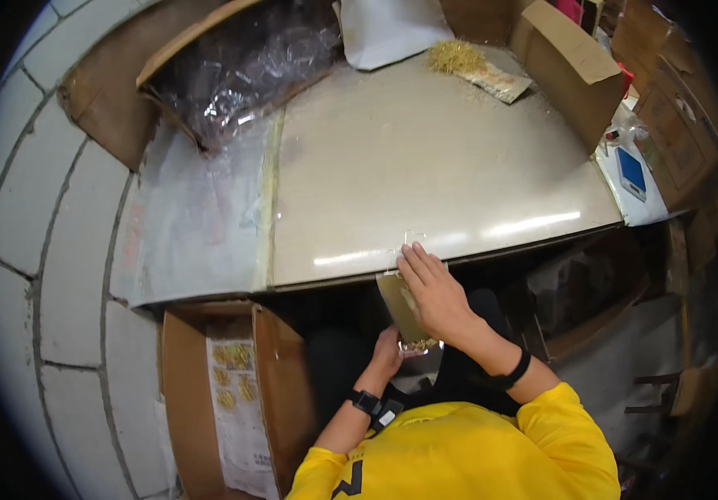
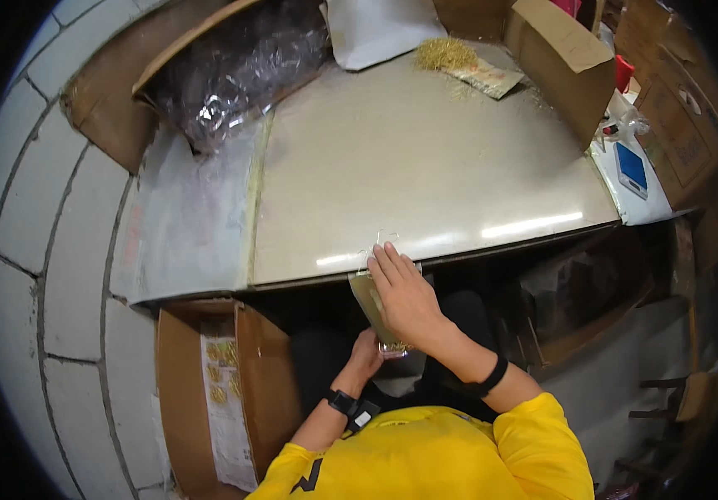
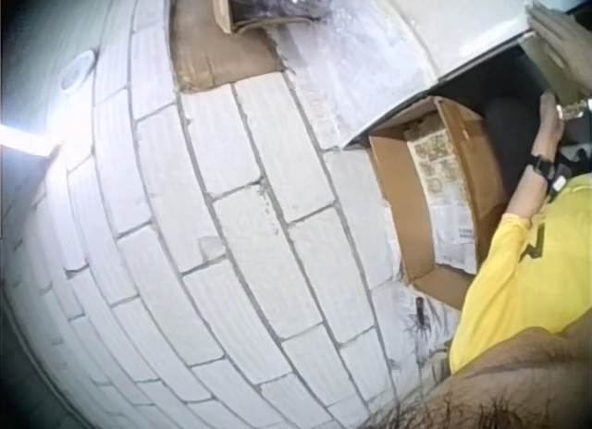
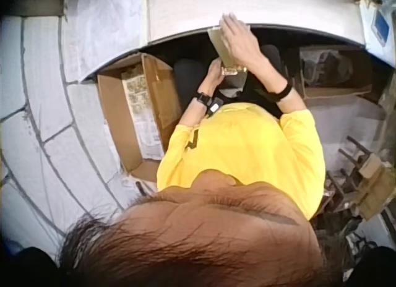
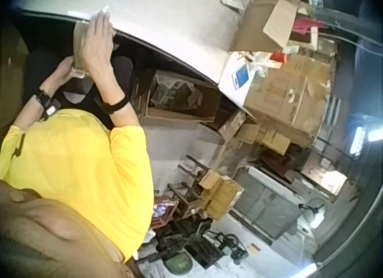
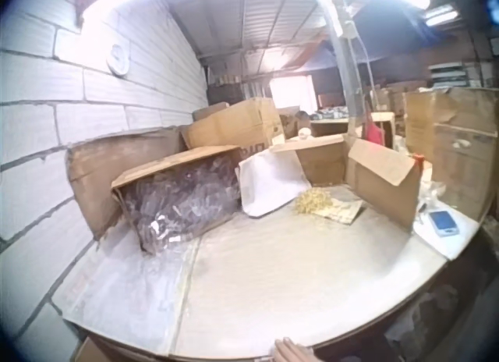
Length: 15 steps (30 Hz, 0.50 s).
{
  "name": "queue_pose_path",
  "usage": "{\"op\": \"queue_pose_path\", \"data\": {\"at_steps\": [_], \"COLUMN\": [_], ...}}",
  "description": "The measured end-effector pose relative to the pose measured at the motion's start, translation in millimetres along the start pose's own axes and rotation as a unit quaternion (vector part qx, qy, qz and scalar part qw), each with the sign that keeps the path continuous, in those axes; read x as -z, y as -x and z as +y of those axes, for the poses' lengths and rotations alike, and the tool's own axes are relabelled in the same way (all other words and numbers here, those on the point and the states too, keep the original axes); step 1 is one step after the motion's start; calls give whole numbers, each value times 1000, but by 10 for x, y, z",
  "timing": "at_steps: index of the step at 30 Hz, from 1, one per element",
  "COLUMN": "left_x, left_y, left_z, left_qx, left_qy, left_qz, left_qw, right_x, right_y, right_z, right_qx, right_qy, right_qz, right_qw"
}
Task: Sorting and packaging small gold-colored metal components into plastic bags at a workbench.
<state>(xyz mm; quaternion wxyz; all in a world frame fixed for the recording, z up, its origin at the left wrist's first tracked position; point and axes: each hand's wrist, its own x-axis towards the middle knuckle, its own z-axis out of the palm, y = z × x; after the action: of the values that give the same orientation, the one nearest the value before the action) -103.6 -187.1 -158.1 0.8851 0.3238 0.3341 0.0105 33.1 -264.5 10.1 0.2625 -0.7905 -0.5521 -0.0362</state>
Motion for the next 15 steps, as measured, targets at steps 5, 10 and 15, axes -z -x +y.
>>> {"op": "queue_pose_path", "data": {"at_steps": [5, 10, 15], "left_x": [-121, -8, 137], "left_y": [23, 91, 428], "left_z": [-38, -198, -35], "left_qx": [15, 51, 98], "left_qy": [3, 10, -39], "left_qz": [-45, -23, -59], "left_qw": [999, 998, 993], "right_x": [458, 441, 350], "right_y": [549, 1020, 1196], "right_z": [-123, 63, 29], "right_qx": [-21, -86, -85], "right_qy": [-103, -134, -176], "right_qz": [11, 2, -39], "right_qw": [994, 987, 980]}}
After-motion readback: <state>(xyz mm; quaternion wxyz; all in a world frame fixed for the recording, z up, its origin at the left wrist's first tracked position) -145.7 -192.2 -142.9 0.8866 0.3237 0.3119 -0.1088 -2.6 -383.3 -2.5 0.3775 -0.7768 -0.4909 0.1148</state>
